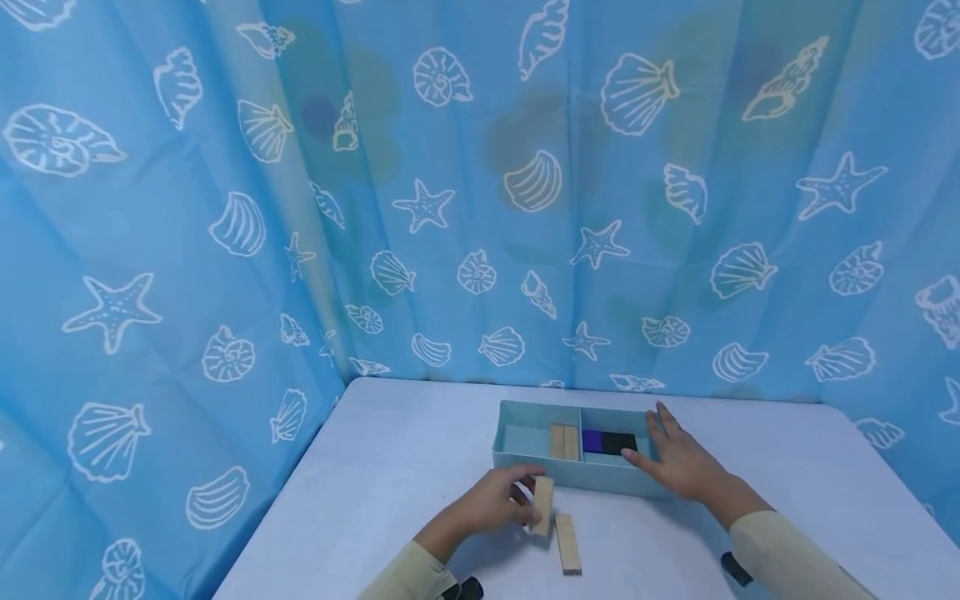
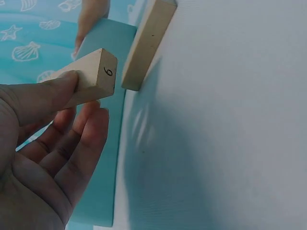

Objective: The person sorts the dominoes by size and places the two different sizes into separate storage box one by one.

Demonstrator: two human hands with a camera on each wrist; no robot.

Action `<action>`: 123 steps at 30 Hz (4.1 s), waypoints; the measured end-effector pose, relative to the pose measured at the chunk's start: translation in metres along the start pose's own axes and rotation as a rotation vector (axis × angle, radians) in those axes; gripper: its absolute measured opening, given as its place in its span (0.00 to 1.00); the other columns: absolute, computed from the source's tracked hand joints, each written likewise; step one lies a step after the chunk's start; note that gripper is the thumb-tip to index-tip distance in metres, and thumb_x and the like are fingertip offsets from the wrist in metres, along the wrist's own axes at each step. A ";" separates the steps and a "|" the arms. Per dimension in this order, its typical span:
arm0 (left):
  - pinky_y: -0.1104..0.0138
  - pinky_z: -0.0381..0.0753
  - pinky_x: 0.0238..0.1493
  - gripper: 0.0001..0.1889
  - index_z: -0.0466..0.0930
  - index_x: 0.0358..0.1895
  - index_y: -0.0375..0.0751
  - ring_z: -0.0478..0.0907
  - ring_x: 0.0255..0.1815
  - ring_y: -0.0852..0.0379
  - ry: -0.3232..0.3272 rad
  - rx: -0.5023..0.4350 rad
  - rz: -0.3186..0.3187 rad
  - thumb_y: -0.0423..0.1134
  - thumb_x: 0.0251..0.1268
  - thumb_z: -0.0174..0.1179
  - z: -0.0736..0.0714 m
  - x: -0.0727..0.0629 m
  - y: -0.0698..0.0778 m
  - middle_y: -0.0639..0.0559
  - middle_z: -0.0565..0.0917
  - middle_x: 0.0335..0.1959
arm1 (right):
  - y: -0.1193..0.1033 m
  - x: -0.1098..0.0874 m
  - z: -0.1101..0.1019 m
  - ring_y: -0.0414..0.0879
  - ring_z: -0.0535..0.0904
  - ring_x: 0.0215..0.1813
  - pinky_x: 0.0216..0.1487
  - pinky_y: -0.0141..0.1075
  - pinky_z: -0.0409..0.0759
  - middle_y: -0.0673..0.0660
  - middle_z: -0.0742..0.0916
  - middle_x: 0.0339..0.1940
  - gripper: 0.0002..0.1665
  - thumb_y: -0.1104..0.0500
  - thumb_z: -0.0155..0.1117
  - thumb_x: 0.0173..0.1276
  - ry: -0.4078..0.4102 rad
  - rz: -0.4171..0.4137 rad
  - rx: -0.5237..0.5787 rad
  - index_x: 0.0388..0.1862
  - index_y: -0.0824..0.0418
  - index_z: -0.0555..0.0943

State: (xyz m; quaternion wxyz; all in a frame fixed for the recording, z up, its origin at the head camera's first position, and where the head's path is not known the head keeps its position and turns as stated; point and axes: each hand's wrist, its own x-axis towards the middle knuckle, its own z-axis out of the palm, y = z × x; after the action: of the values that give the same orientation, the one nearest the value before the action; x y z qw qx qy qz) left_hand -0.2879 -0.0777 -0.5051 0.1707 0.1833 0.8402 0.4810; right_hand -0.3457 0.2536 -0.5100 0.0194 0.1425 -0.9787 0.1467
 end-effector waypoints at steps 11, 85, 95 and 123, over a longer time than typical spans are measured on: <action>0.68 0.81 0.37 0.31 0.73 0.66 0.50 0.80 0.38 0.63 -0.026 0.054 0.101 0.34 0.58 0.69 -0.010 0.008 0.008 0.60 0.79 0.40 | -0.004 -0.003 -0.004 0.75 0.51 0.72 0.65 0.66 0.56 0.74 0.48 0.77 0.62 0.25 0.46 0.67 0.014 0.004 0.008 0.75 0.76 0.49; 0.49 0.73 0.55 0.22 0.70 0.62 0.23 0.72 0.51 0.43 0.180 0.108 -0.259 0.23 0.63 0.48 -0.014 0.106 0.018 0.37 0.76 0.54 | 0.002 -0.010 0.000 0.73 0.51 0.72 0.66 0.65 0.56 0.72 0.47 0.77 0.62 0.25 0.46 0.67 -0.022 0.048 0.031 0.77 0.72 0.48; 0.49 0.73 0.54 0.20 0.72 0.60 0.23 0.72 0.50 0.42 0.191 0.145 -0.271 0.24 0.65 0.49 -0.016 0.111 0.026 0.38 0.76 0.54 | 0.003 -0.005 -0.008 0.73 0.52 0.72 0.66 0.64 0.56 0.72 0.47 0.77 0.62 0.24 0.44 0.67 -0.001 0.009 0.009 0.76 0.74 0.48; 0.61 0.75 0.33 0.06 0.79 0.39 0.28 0.73 0.32 0.50 0.202 0.242 -0.287 0.24 0.63 0.53 -0.014 0.113 0.026 0.46 0.75 0.31 | 0.000 -0.006 -0.006 0.74 0.51 0.72 0.66 0.65 0.55 0.72 0.47 0.77 0.66 0.20 0.40 0.63 -0.020 0.029 0.023 0.76 0.73 0.47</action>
State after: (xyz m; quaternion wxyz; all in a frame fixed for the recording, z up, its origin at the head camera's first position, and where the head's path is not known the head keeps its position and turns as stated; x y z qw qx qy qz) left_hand -0.3899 -0.0229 -0.4884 0.1291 0.0318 0.9222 0.3632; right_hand -0.3401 0.2576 -0.5045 0.0057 0.1300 -0.9790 0.1567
